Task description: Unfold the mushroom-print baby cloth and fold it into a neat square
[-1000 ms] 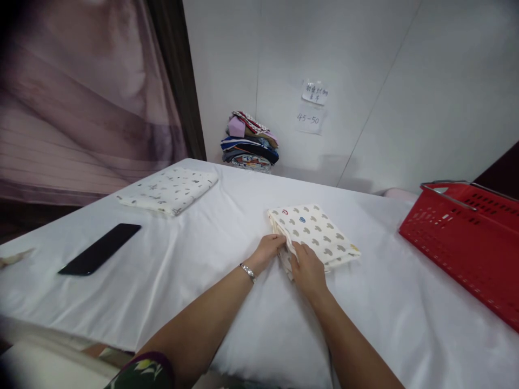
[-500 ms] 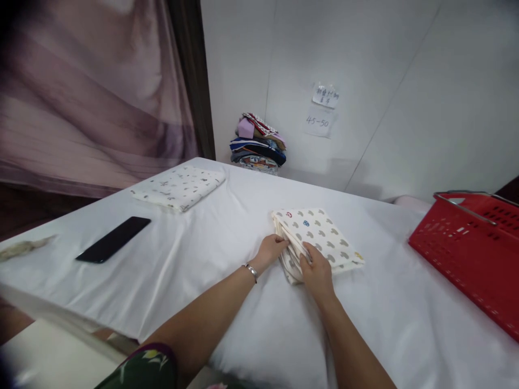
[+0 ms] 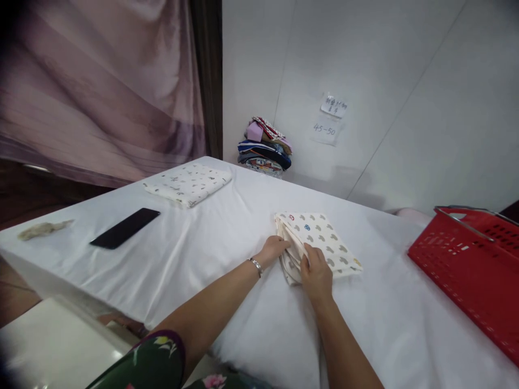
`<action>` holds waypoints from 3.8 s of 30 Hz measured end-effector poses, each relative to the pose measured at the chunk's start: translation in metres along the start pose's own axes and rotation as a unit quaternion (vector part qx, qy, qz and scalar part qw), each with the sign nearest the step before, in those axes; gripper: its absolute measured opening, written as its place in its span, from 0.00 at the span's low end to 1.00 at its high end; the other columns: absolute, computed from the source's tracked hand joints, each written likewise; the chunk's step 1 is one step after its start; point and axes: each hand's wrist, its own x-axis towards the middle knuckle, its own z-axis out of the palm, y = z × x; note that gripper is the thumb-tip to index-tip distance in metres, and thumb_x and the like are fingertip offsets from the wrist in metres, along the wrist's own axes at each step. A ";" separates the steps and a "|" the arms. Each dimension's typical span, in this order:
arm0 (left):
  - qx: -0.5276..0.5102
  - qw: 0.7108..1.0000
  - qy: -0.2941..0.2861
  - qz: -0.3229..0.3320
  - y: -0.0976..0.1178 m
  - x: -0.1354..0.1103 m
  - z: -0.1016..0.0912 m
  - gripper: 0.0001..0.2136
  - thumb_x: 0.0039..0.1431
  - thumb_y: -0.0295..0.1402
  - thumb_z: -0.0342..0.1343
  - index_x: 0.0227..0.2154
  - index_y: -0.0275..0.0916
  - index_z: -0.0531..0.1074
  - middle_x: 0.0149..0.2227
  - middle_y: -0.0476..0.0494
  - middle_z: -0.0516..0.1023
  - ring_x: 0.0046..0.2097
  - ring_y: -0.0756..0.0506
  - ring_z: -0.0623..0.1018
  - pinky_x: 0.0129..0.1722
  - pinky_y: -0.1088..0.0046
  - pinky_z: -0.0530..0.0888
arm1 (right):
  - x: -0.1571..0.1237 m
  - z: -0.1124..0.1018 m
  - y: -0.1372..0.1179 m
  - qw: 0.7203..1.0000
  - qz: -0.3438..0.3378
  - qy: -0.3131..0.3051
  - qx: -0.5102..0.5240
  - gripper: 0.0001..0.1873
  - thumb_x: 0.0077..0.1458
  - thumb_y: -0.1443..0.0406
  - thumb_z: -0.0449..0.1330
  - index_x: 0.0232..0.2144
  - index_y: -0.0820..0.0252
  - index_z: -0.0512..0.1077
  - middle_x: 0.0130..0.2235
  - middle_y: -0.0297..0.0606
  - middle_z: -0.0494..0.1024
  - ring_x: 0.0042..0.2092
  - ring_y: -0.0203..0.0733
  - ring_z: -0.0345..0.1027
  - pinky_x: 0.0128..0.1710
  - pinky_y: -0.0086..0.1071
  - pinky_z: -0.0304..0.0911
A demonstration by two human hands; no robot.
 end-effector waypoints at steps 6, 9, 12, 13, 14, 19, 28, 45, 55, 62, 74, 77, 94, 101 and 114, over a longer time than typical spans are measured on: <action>0.003 1.000 -0.005 0.003 0.000 -0.002 -0.002 0.08 0.46 0.35 0.55 0.19 0.36 0.68 0.18 0.51 0.67 0.23 0.51 0.67 0.22 0.77 0.61 | -0.006 0.002 -0.012 0.994 -0.022 -0.090 -0.051 0.22 0.54 0.68 0.47 0.52 0.58 0.63 0.46 0.41 0.72 0.45 0.43 0.66 0.40 0.35 0.63; 0.010 1.000 -0.006 0.004 0.001 -0.001 -0.002 0.07 0.46 0.34 0.54 0.19 0.36 0.69 0.19 0.50 0.68 0.23 0.51 0.68 0.22 0.77 0.61 | -0.001 0.000 -0.015 0.992 -0.002 -0.124 -0.035 0.21 0.53 0.66 0.48 0.50 0.58 0.65 0.46 0.41 0.72 0.45 0.45 0.66 0.42 0.38 0.63; 0.025 1.000 -0.010 0.006 0.001 0.000 -0.002 0.07 0.46 0.34 0.53 0.19 0.35 0.70 0.18 0.49 0.69 0.23 0.51 0.68 0.22 0.77 0.61 | 0.013 -0.006 -0.015 0.986 0.049 -0.158 0.028 0.20 0.53 0.59 0.51 0.47 0.58 0.68 0.41 0.40 0.75 0.39 0.44 0.69 0.38 0.36 0.64; 0.030 0.999 -0.012 0.006 0.001 0.000 -0.002 0.07 0.46 0.34 0.53 0.19 0.35 0.70 0.19 0.49 0.69 0.24 0.50 0.68 0.22 0.77 0.61 | 0.020 -0.007 -0.014 0.982 0.072 -0.168 0.052 0.20 0.53 0.57 0.51 0.45 0.58 0.69 0.38 0.39 0.76 0.35 0.42 0.70 0.35 0.35 0.65; 0.036 0.999 -0.014 0.007 0.001 0.001 -0.002 0.08 0.46 0.34 0.53 0.19 0.35 0.70 0.19 0.48 0.70 0.24 0.50 0.69 0.22 0.77 0.62 | 0.027 -0.007 -0.014 0.978 0.090 -0.176 0.069 0.20 0.53 0.55 0.51 0.44 0.58 0.70 0.35 0.37 0.77 0.32 0.41 0.70 0.33 0.34 0.64; 0.062 0.998 -0.017 0.013 0.002 0.002 -0.003 0.08 0.46 0.35 0.53 0.21 0.35 0.72 0.24 0.44 0.75 0.28 0.48 0.72 0.25 0.76 0.63 | 0.055 0.003 -0.012 0.977 0.084 -0.188 0.047 0.15 0.52 0.56 0.51 0.34 0.56 0.73 0.29 0.34 0.76 0.31 0.40 0.69 0.32 0.32 0.61; 0.078 0.997 -0.016 0.019 0.005 0.000 -0.005 0.09 0.47 0.35 0.53 0.21 0.36 0.72 0.24 0.43 0.75 0.30 0.46 0.73 0.26 0.75 0.63 | 0.063 0.008 -0.014 0.990 0.080 -0.117 -0.011 0.09 0.52 0.60 0.51 0.25 0.57 0.67 0.22 0.31 0.69 0.26 0.37 0.62 0.27 0.28 0.51; 0.044 0.999 -0.007 0.011 0.002 0.001 -0.002 0.08 0.46 0.35 0.53 0.19 0.36 0.68 0.19 0.50 0.68 0.24 0.50 0.67 0.22 0.76 0.59 | 0.063 0.010 -0.009 0.990 0.094 -0.101 0.029 0.05 0.48 0.63 0.52 0.24 0.57 0.65 0.18 0.27 0.64 0.23 0.36 0.58 0.25 0.28 0.48; -0.023 0.999 -0.027 0.001 -0.007 0.009 0.000 0.07 0.45 0.33 0.55 0.19 0.36 0.68 0.18 0.52 0.65 0.24 0.51 0.66 0.22 0.77 0.59 | 0.060 0.025 -0.008 0.974 0.110 -0.163 0.116 0.03 0.45 0.64 0.52 0.23 0.56 0.64 0.19 0.27 0.65 0.24 0.36 0.60 0.25 0.27 0.50; -0.068 0.997 -0.036 -0.021 -0.006 0.010 0.001 0.08 0.43 0.30 0.56 0.16 0.37 0.63 0.16 0.54 0.61 0.21 0.53 0.62 0.21 0.77 0.57 | 0.058 0.022 -0.004 0.989 0.086 -0.068 0.094 0.05 0.46 0.63 0.51 0.24 0.57 0.64 0.18 0.28 0.66 0.23 0.36 0.59 0.26 0.28 0.51; -0.163 0.973 -0.136 -0.086 0.018 -0.002 -0.019 0.07 0.48 0.29 0.50 0.17 0.37 0.60 0.16 0.54 0.61 0.17 0.55 0.57 0.16 0.78 0.50 | 0.052 0.028 -0.003 0.987 0.096 -0.072 0.106 0.03 0.46 0.64 0.53 0.24 0.56 0.64 0.19 0.27 0.66 0.24 0.36 0.60 0.26 0.28 0.51; -0.171 0.971 -0.137 -0.092 0.019 -0.002 -0.019 0.08 0.49 0.31 0.51 0.18 0.36 0.61 0.17 0.53 0.62 0.16 0.56 0.58 0.15 0.78 0.50 | 0.053 0.028 0.000 0.985 0.099 -0.067 0.127 0.04 0.46 0.63 0.53 0.23 0.56 0.65 0.19 0.27 0.67 0.23 0.36 0.60 0.26 0.28 0.52; -0.171 0.979 -0.090 -0.064 0.015 -0.003 -0.009 0.10 0.50 0.30 0.52 0.17 0.37 0.60 0.14 0.56 0.57 0.18 0.55 0.56 0.18 0.78 0.51 | 0.047 0.017 -0.012 0.970 0.050 -0.121 0.206 0.14 0.54 0.56 0.51 0.31 0.57 0.71 0.23 0.31 0.70 0.27 0.37 0.62 0.29 0.29 0.57; -0.198 0.968 -0.146 -0.058 0.014 0.001 -0.019 0.14 0.52 0.43 0.49 0.21 0.36 0.62 0.19 0.54 0.62 0.17 0.56 0.58 0.16 0.78 0.52 | 0.045 0.022 -0.014 0.968 0.055 -0.108 0.219 0.15 0.55 0.58 0.49 0.27 0.57 0.71 0.24 0.30 0.70 0.28 0.37 0.62 0.29 0.28 0.57; -0.155 0.983 -0.085 -0.057 0.017 -0.002 -0.011 0.12 0.50 0.38 0.55 0.20 0.36 0.62 0.14 0.56 0.58 0.17 0.56 0.57 0.17 0.78 0.52 | 0.123 -0.007 0.095 0.974 0.178 -0.112 -0.080 0.19 0.54 0.59 0.51 0.43 0.64 0.72 0.45 0.49 0.74 0.47 0.48 0.66 0.45 0.36 0.58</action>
